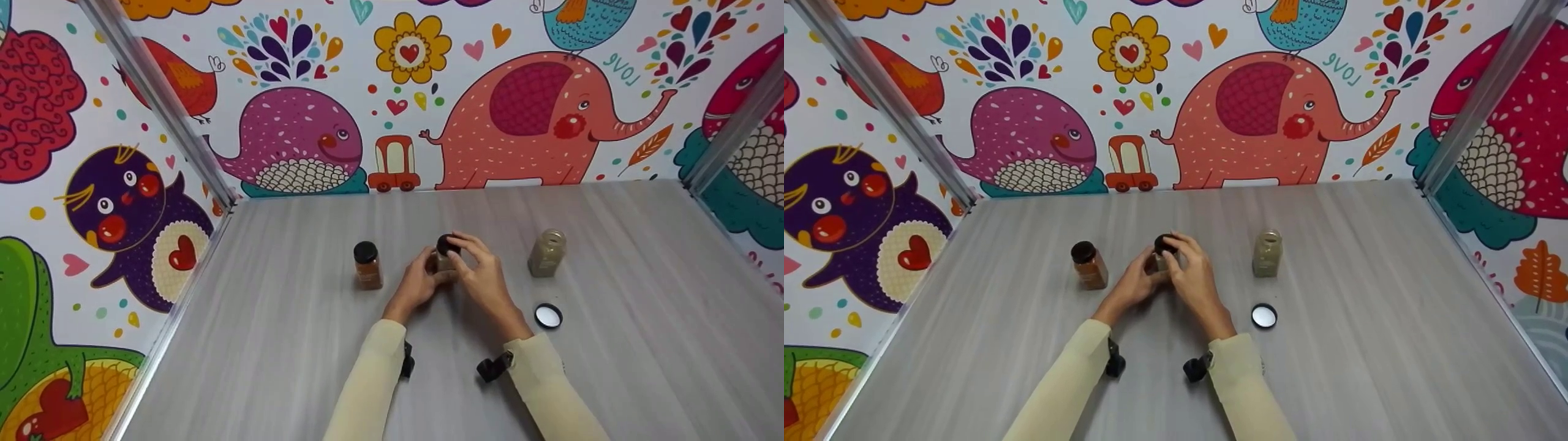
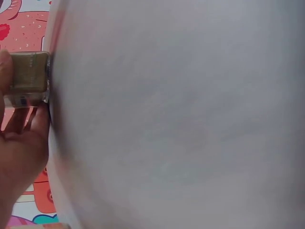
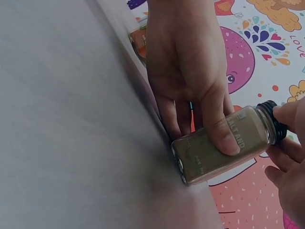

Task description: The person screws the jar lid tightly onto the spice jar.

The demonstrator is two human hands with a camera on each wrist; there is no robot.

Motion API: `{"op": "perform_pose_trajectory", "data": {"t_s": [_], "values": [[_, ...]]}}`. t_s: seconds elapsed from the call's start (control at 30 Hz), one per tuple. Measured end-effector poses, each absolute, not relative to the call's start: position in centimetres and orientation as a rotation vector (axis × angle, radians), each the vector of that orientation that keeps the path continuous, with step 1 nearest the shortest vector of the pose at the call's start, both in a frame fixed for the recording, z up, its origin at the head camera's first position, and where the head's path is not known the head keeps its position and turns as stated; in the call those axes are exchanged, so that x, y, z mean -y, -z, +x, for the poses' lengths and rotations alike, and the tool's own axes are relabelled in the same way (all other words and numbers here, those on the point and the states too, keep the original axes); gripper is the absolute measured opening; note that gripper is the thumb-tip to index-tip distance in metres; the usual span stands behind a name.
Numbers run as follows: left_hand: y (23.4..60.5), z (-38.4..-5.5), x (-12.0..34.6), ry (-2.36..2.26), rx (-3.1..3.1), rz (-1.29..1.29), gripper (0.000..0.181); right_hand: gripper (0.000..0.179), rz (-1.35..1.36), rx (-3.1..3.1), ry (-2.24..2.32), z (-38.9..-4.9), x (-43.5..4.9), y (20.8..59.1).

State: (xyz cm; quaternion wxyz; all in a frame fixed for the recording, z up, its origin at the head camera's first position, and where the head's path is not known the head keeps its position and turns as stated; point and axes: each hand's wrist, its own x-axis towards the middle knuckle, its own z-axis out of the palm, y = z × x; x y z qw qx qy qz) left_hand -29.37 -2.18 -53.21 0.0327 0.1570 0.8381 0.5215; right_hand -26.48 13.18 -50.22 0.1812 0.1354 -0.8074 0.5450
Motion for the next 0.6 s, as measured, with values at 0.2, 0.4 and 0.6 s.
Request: {"op": "perform_pose_trajectory", "data": {"t_s": [0.2, 0.4, 0.6], "values": [[53.25, -29.33, 2.36, -1.611, -2.558, 0.466, 0.057, 0.034, 0.364, 2.279, -1.577, -26.38, -13.08, 50.14], [53.19, -29.30, 2.32, -1.576, -2.589, 0.458, 0.054, 0.033, 0.400, 2.262, -1.535, -26.57, -13.02, 50.25], [53.15, -29.26, 2.28, -1.590, -2.564, 0.428, 0.052, 0.032, 0.381, 2.248, -1.463, -26.62, -12.77, 50.46]]}}
